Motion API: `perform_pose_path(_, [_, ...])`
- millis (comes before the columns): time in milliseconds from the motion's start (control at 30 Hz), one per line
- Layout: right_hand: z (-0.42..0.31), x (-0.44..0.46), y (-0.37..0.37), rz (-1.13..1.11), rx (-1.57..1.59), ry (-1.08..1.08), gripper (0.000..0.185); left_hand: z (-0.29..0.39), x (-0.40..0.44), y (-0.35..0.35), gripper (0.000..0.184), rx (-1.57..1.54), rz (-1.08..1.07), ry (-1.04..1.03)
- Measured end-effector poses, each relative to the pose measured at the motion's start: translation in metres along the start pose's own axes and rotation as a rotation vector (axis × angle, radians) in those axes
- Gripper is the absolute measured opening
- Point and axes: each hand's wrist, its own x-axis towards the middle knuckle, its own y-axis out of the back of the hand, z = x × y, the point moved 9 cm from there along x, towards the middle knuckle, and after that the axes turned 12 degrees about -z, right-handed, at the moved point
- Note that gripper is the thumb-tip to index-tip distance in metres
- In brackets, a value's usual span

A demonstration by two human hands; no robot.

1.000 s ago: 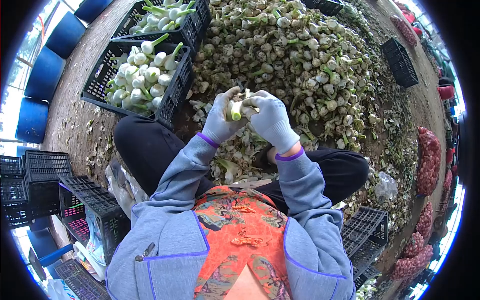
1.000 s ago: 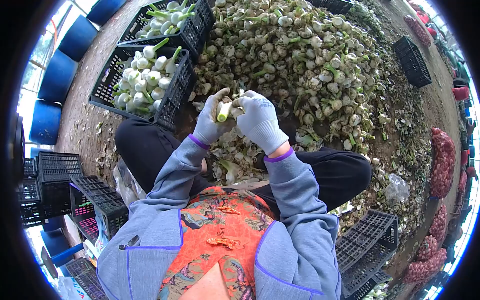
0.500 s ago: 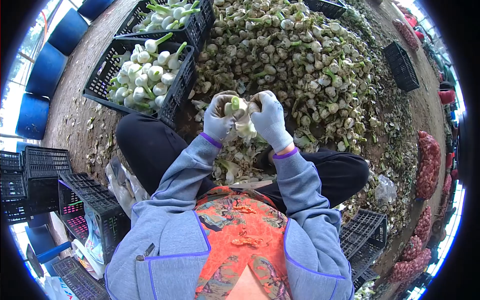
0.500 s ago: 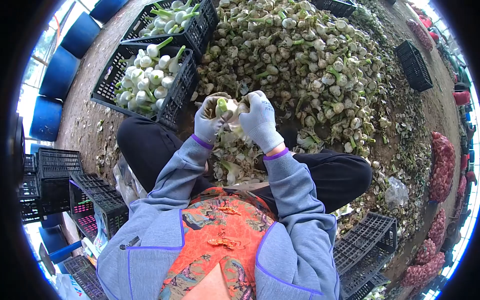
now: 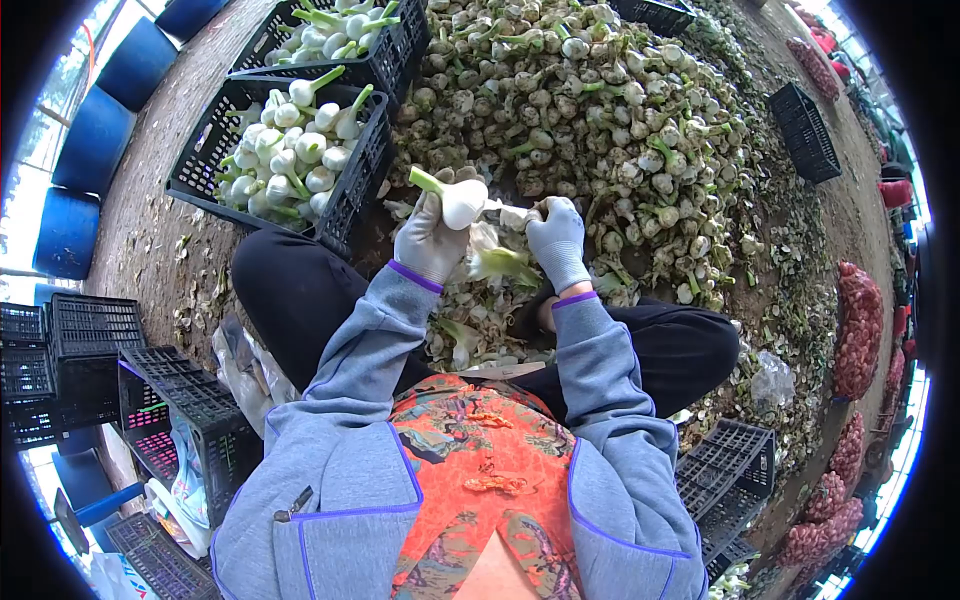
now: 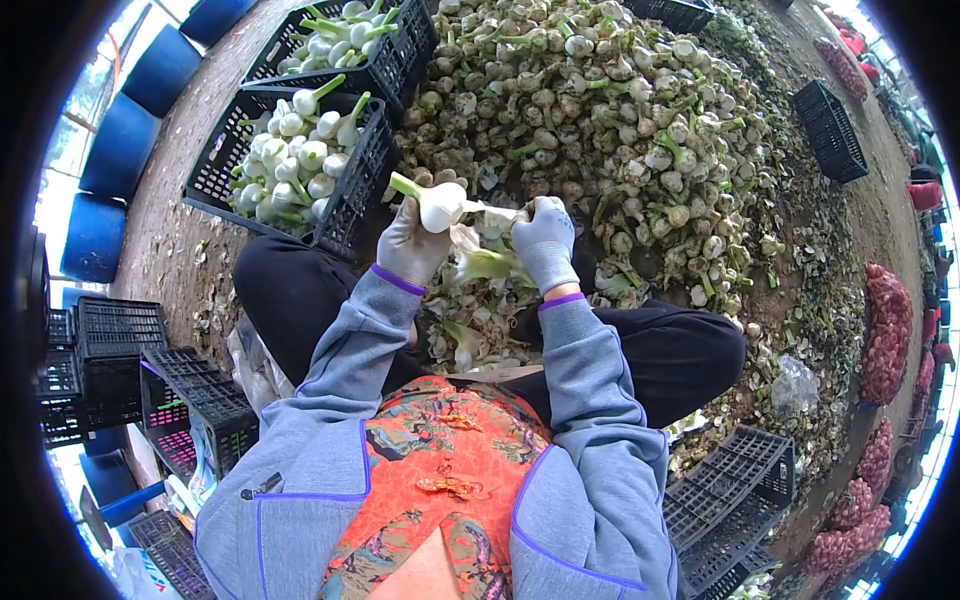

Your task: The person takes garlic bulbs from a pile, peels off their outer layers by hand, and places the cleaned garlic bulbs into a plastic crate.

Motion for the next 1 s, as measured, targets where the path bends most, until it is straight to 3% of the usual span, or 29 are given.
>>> perform_pose_path(233, [0.039,0.006,-0.022,-0.259,-0.196,-0.224,0.022,0.016,-0.001,0.018,0.04,-0.162,0.144,-0.04])
perform_pose_path(300, [0.033,0.004,-0.033,-0.293,0.072,-0.085,0.028,0.022,0.001,0.019,0.039,-0.14,0.136,-0.066])
perform_pose_path(367, [-0.029,-0.013,-0.023,-0.34,0.835,0.118,0.033,0.013,-0.001,0.025,0.039,-0.171,0.148,-0.06])
perform_pose_path(433, [-0.07,-0.028,-0.034,-0.593,1.136,0.149,0.038,0.008,0.0,0.026,0.041,0.045,0.064,-0.082])
perform_pose_path(500, [-0.071,-0.034,-0.043,-0.608,1.024,0.072,0.033,0.003,-0.001,0.029,0.042,0.236,0.064,-0.046])
perform_pose_path(567, [-0.06,-0.025,-0.042,-0.47,0.741,0.109,0.019,0.002,0.0,0.025,0.04,0.311,0.06,-0.055])
perform_pose_path(633, [-0.061,-0.026,-0.048,-0.583,0.71,0.135,0.018,-0.002,-0.007,0.046,0.039,0.24,0.192,-0.017])
perform_pose_path(733, [-0.08,-0.042,-0.062,-0.83,0.405,0.394,0.019,-0.004,-0.013,0.084,0.038,0.051,0.496,-0.024])
perform_pose_path(767, [-0.084,-0.05,-0.071,-0.906,0.367,0.467,0.02,-0.003,-0.01,0.087,0.036,0.036,0.479,-0.015])
perform_pose_path(833, [-0.059,-0.056,-0.109,-1.023,0.073,0.389,0.029,-0.006,-0.008,0.103,0.035,-0.059,0.503,0.0])
perform_pose_path(900, [-0.023,-0.033,-0.113,-0.842,-0.024,0.277,0.034,-0.012,-0.009,0.122,0.031,-0.092,0.568,0.015])
perform_pose_path(933, [-0.01,-0.014,-0.109,-0.793,0.044,0.167,0.035,-0.02,-0.013,0.133,0.028,-0.083,0.64,0.085])
perform_pose_path(967, [0.021,-0.005,-0.103,-0.801,0.294,-0.104,0.036,-0.023,-0.016,0.144,0.027,-0.072,0.71,0.147])
perform_pose_path(1000, [0.052,0.019,-0.107,-0.593,0.239,-0.071,0.037,-0.024,-0.011,0.146,0.027,-0.088,0.765,0.178])
